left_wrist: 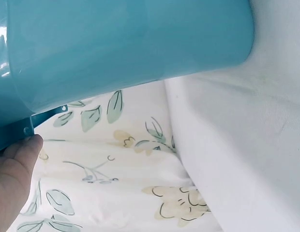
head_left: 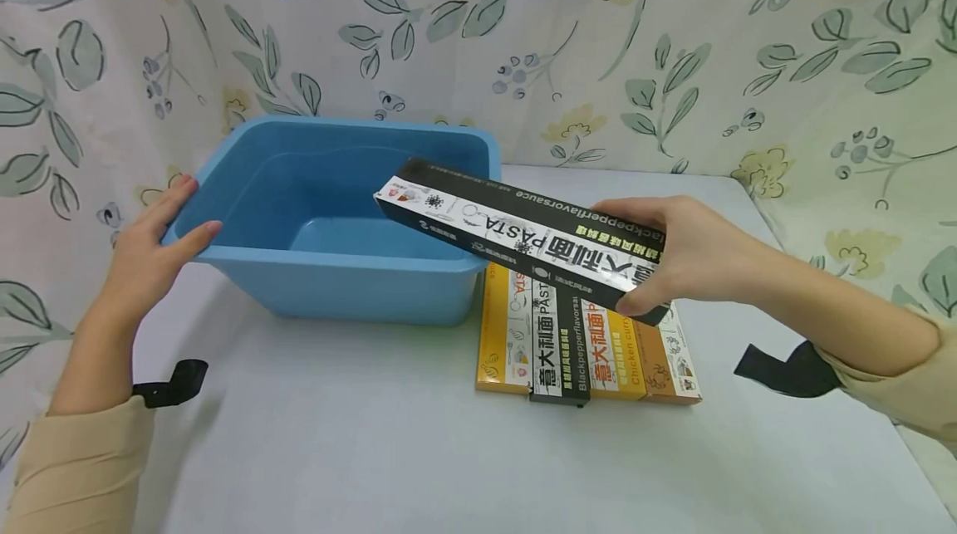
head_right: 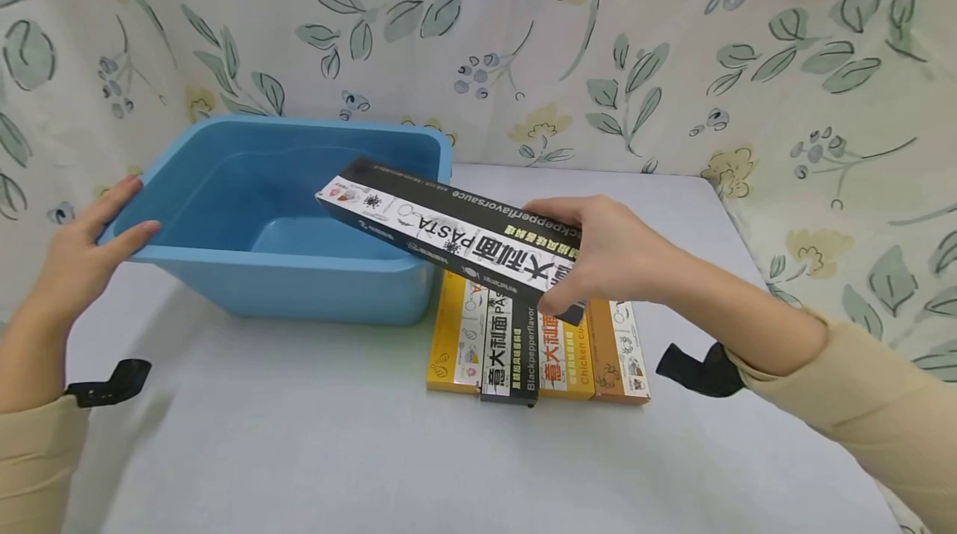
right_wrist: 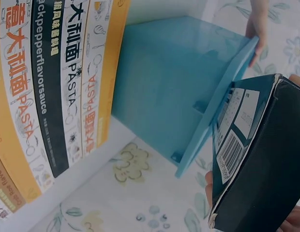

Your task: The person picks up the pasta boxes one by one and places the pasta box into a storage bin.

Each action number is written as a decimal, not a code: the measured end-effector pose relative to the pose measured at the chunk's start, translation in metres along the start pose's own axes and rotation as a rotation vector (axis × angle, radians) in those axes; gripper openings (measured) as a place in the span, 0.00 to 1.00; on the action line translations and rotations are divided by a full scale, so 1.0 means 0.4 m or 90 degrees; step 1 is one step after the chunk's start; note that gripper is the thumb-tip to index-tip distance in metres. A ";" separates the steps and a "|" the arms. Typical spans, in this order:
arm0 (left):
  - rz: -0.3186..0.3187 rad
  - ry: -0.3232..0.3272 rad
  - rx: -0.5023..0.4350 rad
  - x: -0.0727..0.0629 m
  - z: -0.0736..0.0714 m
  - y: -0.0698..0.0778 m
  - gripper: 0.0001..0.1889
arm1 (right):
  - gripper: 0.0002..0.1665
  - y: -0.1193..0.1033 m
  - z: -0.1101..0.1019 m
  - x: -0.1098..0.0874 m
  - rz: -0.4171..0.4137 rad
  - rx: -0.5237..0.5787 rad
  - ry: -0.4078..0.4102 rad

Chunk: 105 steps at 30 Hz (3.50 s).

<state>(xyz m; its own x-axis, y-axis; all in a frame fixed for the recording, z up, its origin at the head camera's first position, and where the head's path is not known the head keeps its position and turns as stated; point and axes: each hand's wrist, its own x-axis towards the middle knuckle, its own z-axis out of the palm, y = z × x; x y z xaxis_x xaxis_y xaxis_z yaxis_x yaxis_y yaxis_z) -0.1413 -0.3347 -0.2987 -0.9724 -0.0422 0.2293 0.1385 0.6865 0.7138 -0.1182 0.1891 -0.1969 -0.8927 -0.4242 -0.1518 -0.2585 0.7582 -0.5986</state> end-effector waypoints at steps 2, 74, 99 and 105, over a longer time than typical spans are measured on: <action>0.001 -0.001 0.000 -0.001 0.000 0.000 0.37 | 0.61 -0.005 -0.001 0.006 0.000 0.001 -0.004; -0.009 0.003 0.005 0.001 -0.001 -0.001 0.38 | 0.56 -0.248 0.021 0.275 0.009 -0.038 -0.140; 0.002 -0.008 -0.006 0.000 0.007 -0.002 0.37 | 0.53 -0.291 0.046 0.328 -0.023 -0.150 -0.142; 0.000 -0.011 0.004 -0.004 -0.002 -0.009 0.37 | 0.52 -0.297 0.062 0.347 -0.039 -0.133 -0.161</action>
<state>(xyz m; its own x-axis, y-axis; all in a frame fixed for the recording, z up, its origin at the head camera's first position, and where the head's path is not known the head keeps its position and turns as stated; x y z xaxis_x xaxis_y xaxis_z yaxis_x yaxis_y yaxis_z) -0.1402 -0.3377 -0.3010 -0.9757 -0.0301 0.2172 0.1367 0.6910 0.7098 -0.2022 0.0277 -0.1664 -0.7600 -0.5616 -0.3270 -0.4022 0.8018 -0.4421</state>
